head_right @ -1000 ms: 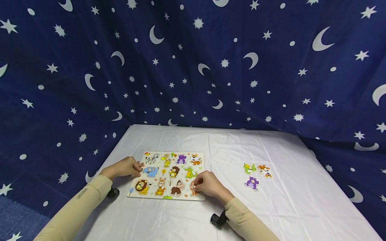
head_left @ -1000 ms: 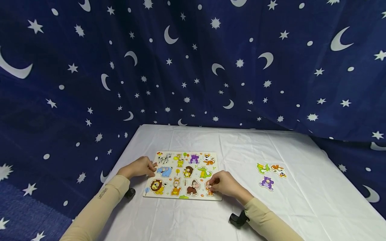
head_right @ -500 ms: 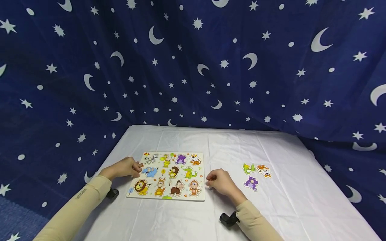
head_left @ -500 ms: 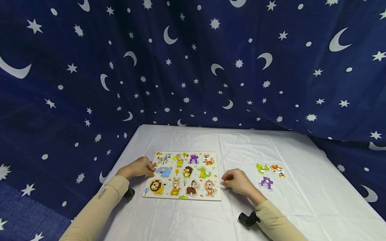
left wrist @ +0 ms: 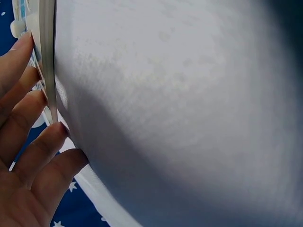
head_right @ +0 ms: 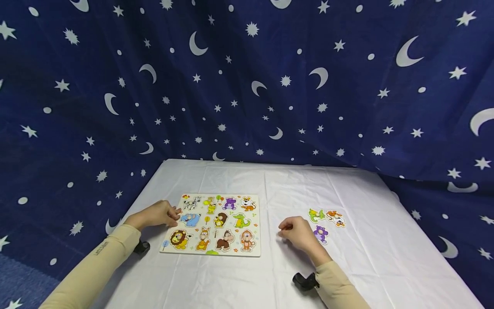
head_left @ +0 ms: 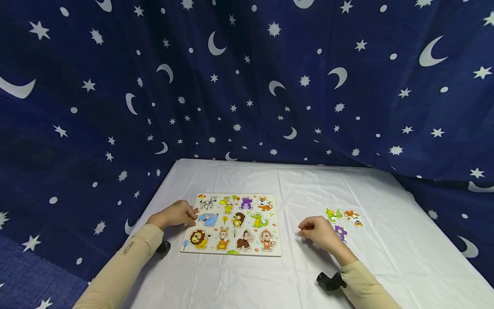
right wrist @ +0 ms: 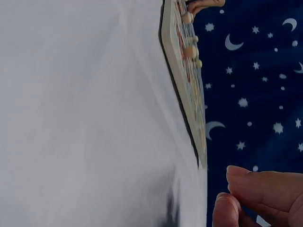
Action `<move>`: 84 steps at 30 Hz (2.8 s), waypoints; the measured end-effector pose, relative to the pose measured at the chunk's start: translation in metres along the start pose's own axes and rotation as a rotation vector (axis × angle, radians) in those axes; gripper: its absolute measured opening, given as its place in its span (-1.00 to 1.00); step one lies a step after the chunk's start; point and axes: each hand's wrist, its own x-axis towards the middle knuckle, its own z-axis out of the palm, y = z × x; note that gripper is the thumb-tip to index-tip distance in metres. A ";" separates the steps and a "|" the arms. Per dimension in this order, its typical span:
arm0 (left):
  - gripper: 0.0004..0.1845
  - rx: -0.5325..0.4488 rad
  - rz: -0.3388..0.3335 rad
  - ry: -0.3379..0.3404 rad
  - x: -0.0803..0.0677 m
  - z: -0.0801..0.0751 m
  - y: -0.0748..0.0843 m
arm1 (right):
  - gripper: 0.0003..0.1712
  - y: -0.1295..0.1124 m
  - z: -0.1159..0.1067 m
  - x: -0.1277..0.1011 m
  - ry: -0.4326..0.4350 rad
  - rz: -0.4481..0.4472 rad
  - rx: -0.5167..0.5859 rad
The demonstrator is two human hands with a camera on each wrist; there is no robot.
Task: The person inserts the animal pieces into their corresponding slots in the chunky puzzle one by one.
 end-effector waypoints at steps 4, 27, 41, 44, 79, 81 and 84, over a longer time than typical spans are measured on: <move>-0.85 -0.006 -0.005 -0.005 0.000 -0.001 0.000 | -0.85 0.007 -0.009 -0.004 0.030 0.042 -0.005; -0.88 0.019 -0.001 -0.007 0.002 -0.003 0.002 | -0.76 0.041 -0.052 -0.014 0.160 0.052 -0.208; -0.88 0.015 -0.010 -0.008 0.002 -0.003 0.000 | -0.83 0.063 -0.066 -0.015 0.224 0.096 -0.264; -0.89 0.014 -0.002 -0.008 0.002 -0.002 -0.001 | -0.85 0.065 -0.066 -0.015 0.218 0.095 -0.260; -0.84 0.052 0.004 0.002 0.002 -0.001 0.001 | -0.95 0.065 -0.067 -0.013 0.147 0.137 -0.270; -0.83 0.046 -0.003 -0.001 0.002 -0.001 0.001 | -0.96 0.065 -0.067 -0.014 0.150 0.131 -0.273; -0.83 0.045 -0.003 -0.003 0.002 -0.001 0.000 | -0.96 0.065 -0.067 -0.014 0.153 0.120 -0.282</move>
